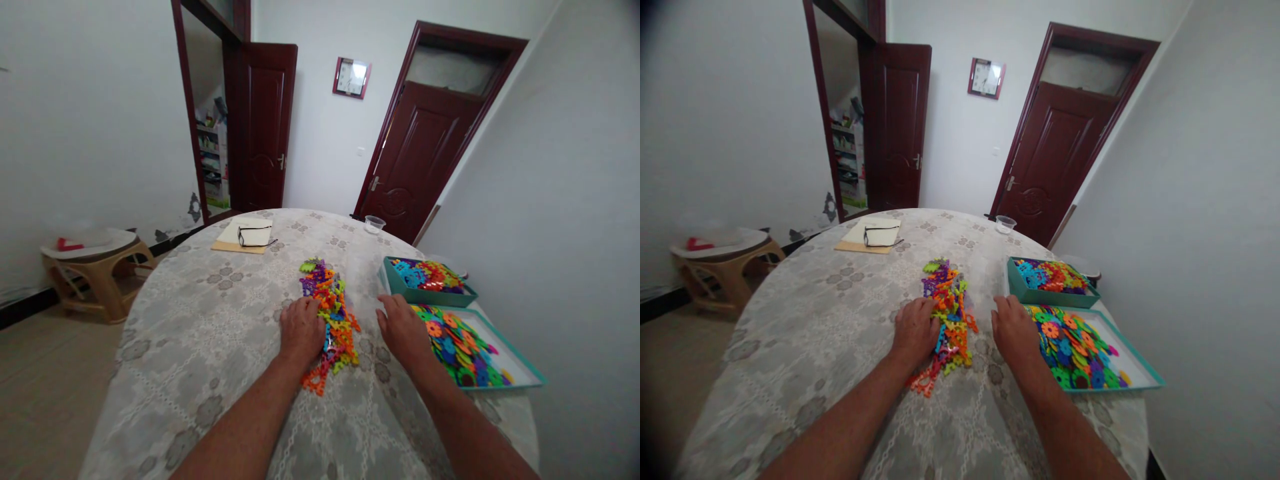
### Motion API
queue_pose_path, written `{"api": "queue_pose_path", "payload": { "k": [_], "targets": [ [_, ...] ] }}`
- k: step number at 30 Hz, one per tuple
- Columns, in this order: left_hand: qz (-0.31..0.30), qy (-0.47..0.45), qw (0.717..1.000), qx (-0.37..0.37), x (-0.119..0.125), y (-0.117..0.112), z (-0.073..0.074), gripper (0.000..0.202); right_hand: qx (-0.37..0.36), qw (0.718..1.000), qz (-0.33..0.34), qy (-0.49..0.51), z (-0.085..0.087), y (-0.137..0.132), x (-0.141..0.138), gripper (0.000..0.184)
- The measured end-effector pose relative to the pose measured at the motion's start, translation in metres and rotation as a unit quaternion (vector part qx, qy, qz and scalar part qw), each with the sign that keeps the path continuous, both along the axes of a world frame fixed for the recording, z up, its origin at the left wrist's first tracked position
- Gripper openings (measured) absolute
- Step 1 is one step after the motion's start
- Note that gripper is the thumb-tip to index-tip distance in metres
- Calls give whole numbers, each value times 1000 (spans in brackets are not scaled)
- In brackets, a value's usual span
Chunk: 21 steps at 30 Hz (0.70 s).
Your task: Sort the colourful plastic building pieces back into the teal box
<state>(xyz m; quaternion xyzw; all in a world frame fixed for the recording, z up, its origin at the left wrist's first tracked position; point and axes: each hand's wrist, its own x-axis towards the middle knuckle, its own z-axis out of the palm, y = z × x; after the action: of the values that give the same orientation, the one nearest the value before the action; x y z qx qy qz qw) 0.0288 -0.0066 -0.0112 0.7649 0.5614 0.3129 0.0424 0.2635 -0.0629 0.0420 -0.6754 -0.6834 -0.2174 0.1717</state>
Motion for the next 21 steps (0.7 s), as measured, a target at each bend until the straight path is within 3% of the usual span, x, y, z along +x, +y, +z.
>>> {"api": "queue_pose_path", "payload": {
  "k": [4,9,13,18,21],
  "targets": [
    [3,2,1000,-1,0,0,-1,30,-81,991,-98,-51,24,2,2,14],
    [-1,3,1000,1,-1,0,0,29,-34,992,-93,-76,47,11,0,16],
    [0,5,1000,7,0,0,0,27,-42,993,-85,-71,49,37,-8,21],
    [1,6,1000,1,-1,1,0,29,-109,988,-102,-49,42,85,-23,30],
    [0,5,1000,2,-1,1,-2,29,-124,988,-74,-62,37,112,-30,31]
  ]
}}
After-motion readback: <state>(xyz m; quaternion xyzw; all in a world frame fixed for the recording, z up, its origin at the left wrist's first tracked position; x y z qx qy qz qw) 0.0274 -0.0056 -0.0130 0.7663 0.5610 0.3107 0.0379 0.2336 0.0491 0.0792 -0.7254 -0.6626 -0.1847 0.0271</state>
